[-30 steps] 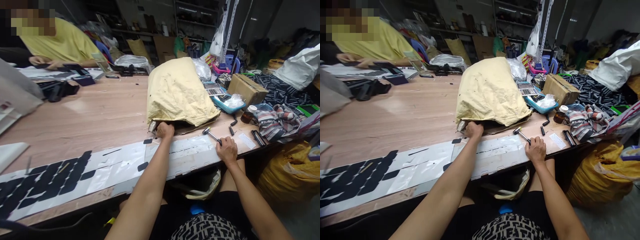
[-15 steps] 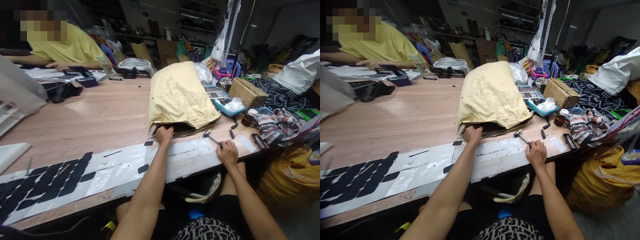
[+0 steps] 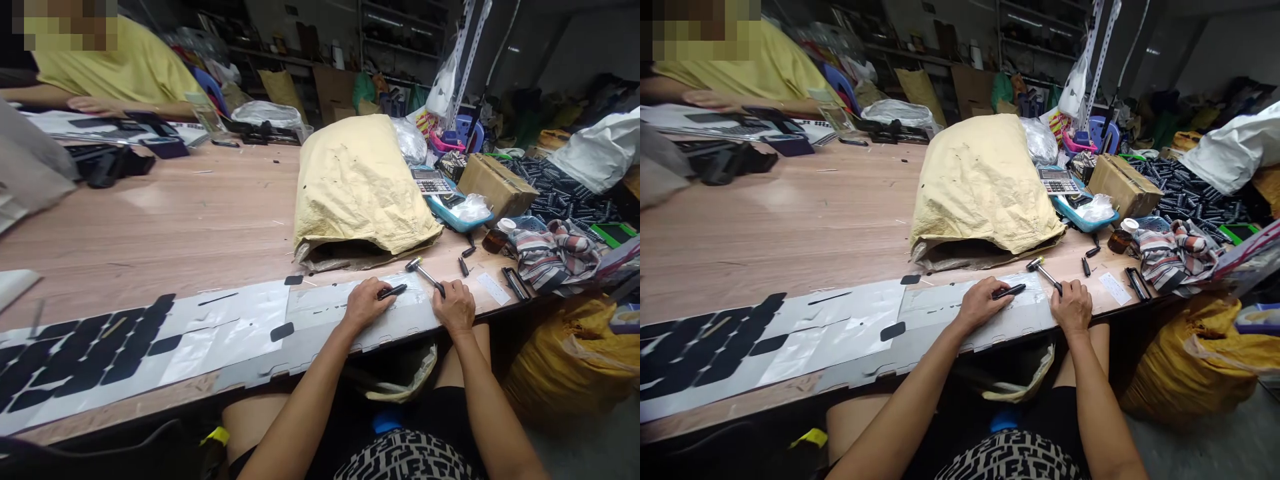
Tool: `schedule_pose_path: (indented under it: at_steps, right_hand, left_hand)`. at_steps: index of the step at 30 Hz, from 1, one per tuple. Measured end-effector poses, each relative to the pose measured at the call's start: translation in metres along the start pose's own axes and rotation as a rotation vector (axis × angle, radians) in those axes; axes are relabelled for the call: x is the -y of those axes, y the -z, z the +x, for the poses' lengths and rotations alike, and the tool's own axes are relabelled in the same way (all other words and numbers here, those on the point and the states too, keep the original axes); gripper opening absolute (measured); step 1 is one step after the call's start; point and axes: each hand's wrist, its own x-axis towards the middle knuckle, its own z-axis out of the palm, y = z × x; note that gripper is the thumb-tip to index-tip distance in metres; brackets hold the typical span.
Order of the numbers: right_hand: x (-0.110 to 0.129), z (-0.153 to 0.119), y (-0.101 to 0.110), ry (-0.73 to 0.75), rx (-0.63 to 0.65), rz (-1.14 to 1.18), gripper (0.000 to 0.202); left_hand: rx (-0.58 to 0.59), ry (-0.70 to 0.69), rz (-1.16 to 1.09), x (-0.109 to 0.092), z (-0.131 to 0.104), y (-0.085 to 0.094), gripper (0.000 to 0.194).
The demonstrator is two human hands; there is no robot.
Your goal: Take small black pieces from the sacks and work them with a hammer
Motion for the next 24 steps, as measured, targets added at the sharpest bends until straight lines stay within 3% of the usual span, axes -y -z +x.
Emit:
schedule_pose_path:
  at_steps: [5, 11, 18, 24]
  right_hand:
    - [0.002, 0.0, 0.009, -0.045, 0.059, 0.085, 0.015]
    - [0.017, -0.02, 0.022, -0.106, 0.122, 0.207, 0.012]
    - [0.024, -0.034, 0.041, -0.277, 0.234, 0.341, 0.021]
    - [0.028, -0.046, 0.052, -0.108, 0.241, 0.519, 0.043]
  left_hand:
    - [-0.013, -0.025, -0.005, 0.003, -0.002, 0.0, 0.021]
    - [-0.059, -0.045, 0.0, 0.001, -0.001, -0.002, 0.031]
    - [-0.088, -0.02, -0.032, 0.005, -0.001, -0.005, 0.017]
    - [-0.094, 0.037, -0.077, 0.004, -0.001, -0.002, 0.02]
